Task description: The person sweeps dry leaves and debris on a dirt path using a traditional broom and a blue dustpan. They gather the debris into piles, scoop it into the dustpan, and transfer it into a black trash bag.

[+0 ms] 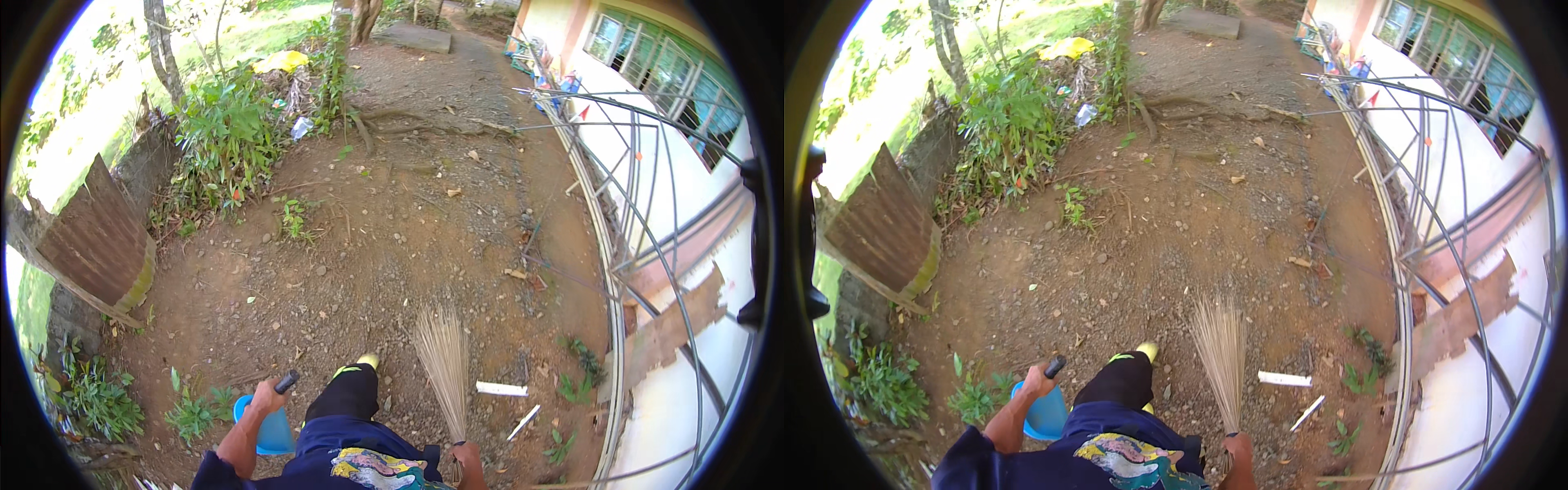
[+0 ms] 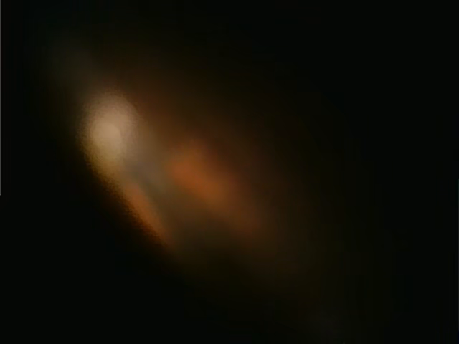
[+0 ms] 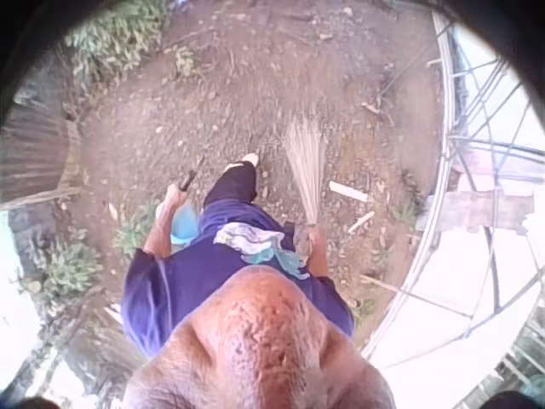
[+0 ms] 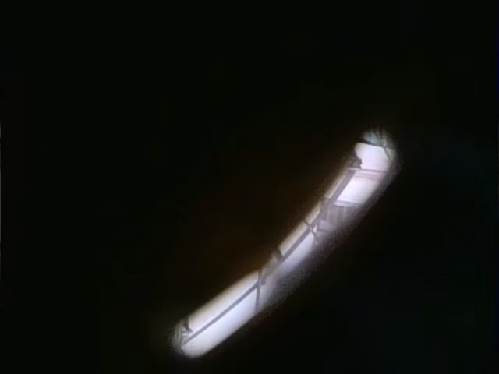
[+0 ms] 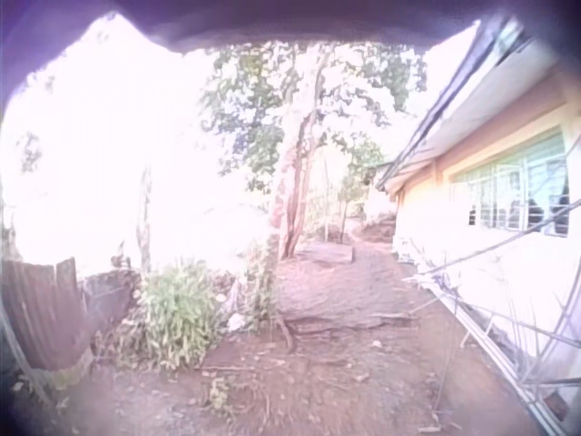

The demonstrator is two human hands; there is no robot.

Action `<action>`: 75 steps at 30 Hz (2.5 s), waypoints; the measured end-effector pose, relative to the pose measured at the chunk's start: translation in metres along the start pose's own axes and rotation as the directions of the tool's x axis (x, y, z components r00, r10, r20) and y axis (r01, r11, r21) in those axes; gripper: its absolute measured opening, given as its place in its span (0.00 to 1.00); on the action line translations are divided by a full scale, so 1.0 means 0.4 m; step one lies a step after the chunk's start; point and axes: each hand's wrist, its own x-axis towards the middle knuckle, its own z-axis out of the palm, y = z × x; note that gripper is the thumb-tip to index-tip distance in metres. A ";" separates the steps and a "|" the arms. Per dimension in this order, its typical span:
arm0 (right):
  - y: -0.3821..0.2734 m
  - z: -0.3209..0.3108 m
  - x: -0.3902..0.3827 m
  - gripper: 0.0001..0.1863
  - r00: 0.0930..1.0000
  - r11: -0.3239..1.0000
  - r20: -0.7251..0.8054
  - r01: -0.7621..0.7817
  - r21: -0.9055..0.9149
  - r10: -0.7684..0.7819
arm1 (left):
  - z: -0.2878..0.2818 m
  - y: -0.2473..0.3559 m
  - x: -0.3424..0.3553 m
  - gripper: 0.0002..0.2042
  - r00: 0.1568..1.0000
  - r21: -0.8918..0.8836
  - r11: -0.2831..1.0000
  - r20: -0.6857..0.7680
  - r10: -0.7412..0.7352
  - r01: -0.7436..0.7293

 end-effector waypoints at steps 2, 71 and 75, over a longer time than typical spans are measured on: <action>-0.140 -0.124 0.079 0.26 0.998 0.999 -0.056 0.023 0.029 -0.021 | 0.025 0.075 0.175 0.16 0.994 -0.036 0.996 0.078 -0.078 0.081; -4.400 -5.127 2.898 0.26 0.989 0.956 0.018 0.140 0.259 -0.149 | -0.182 4.357 5.973 0.12 0.991 -0.163 0.978 -0.013 -0.132 0.128; -4.617 -5.474 3.006 0.25 0.987 0.988 0.129 0.083 0.130 -0.100 | -0.160 4.607 6.257 0.11 0.958 -0.164 0.949 0.148 -0.247 0.270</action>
